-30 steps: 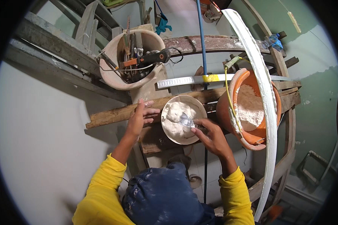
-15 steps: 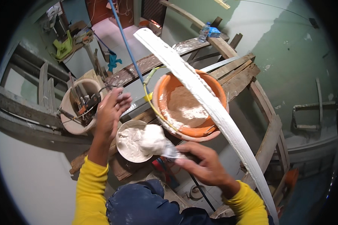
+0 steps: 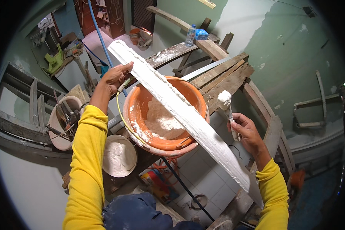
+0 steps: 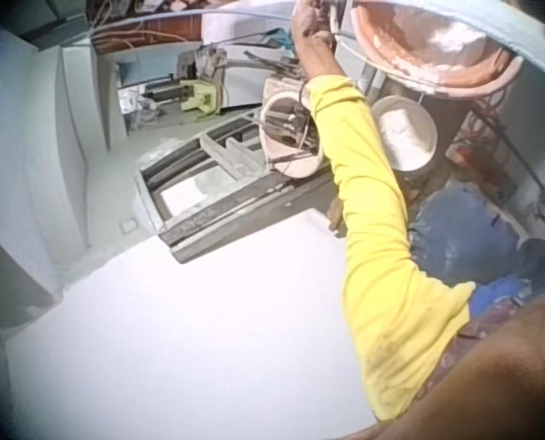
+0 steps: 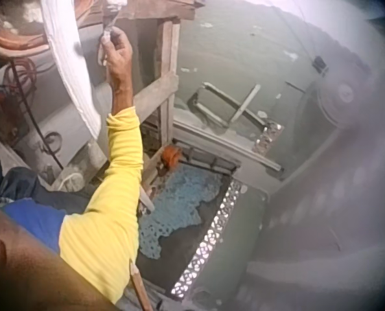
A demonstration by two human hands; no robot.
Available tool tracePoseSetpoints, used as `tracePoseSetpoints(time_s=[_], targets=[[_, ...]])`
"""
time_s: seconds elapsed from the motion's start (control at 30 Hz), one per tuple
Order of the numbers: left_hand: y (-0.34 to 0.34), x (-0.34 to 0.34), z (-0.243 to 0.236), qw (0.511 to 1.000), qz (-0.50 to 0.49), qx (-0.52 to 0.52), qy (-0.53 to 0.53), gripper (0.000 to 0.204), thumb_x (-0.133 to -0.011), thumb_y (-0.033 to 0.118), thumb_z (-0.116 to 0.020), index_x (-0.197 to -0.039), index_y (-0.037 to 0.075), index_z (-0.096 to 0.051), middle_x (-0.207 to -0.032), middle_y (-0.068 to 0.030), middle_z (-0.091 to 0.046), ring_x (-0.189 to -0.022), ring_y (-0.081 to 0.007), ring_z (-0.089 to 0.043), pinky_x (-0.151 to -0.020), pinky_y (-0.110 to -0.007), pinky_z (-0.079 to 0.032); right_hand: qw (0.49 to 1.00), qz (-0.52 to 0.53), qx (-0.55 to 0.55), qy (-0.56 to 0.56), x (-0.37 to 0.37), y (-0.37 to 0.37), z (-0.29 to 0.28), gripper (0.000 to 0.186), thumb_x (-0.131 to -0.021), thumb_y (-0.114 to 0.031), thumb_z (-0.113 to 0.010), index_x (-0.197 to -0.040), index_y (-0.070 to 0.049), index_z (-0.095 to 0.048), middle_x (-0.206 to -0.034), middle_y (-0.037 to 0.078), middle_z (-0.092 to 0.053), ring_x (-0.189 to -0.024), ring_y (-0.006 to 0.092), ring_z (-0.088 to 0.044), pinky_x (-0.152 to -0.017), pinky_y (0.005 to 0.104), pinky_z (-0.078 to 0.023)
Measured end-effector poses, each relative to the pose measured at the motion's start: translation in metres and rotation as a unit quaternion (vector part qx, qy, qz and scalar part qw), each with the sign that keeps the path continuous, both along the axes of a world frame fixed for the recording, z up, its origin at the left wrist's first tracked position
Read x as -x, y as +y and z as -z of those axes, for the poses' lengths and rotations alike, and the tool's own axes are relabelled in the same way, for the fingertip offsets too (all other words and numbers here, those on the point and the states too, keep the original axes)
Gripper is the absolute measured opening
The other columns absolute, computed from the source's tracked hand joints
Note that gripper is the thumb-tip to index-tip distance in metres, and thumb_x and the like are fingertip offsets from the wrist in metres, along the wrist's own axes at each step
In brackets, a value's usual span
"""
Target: The person applies white plaster to a long, curved wooden frame using a putty knife. They repeatedly scoop plaster from a bowl and spread it along the frame's surface, smoothing it with the tool.
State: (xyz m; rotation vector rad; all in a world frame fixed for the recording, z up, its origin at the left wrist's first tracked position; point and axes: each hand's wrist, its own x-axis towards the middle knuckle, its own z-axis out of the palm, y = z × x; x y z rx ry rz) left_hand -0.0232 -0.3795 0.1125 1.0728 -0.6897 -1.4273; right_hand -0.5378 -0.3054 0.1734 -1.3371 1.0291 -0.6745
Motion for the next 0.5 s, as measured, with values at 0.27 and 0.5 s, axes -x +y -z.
tracePoseSetpoints(time_s=[0.27,0.5], targets=[[0.002,-0.014,-0.006,0.99,0.035,0.114,0.077,0.03,-0.103,0.021,-0.061,-0.125,0.002,-0.055,-0.12,-0.0117,-0.068,-0.111,-0.0221,-0.069,-0.101,-0.039,-0.057,0.995,-0.077,-0.032,-0.054,-0.018,-0.04,0.03,0.027,-0.098,-0.018,-0.07,-0.122,-0.007,-0.063,-0.098,0.003,-0.068,-0.086,0.009,-0.059,-0.075,0.0245,-0.046],[-0.003,0.004,-0.007,0.964,0.025,0.202,0.173,0.032,-0.104,0.018,-0.058,-0.131,0.001,-0.052,-0.126,-0.013,-0.065,-0.115,-0.0233,-0.067,-0.101,-0.039,-0.058,0.985,-0.111,-0.01,-0.132,-0.041,-0.056,0.026,0.02,-0.097,-0.014,-0.07,-0.116,-0.008,-0.064,-0.103,0.004,-0.072,-0.092,0.008,-0.064,-0.072,0.0229,-0.047]])
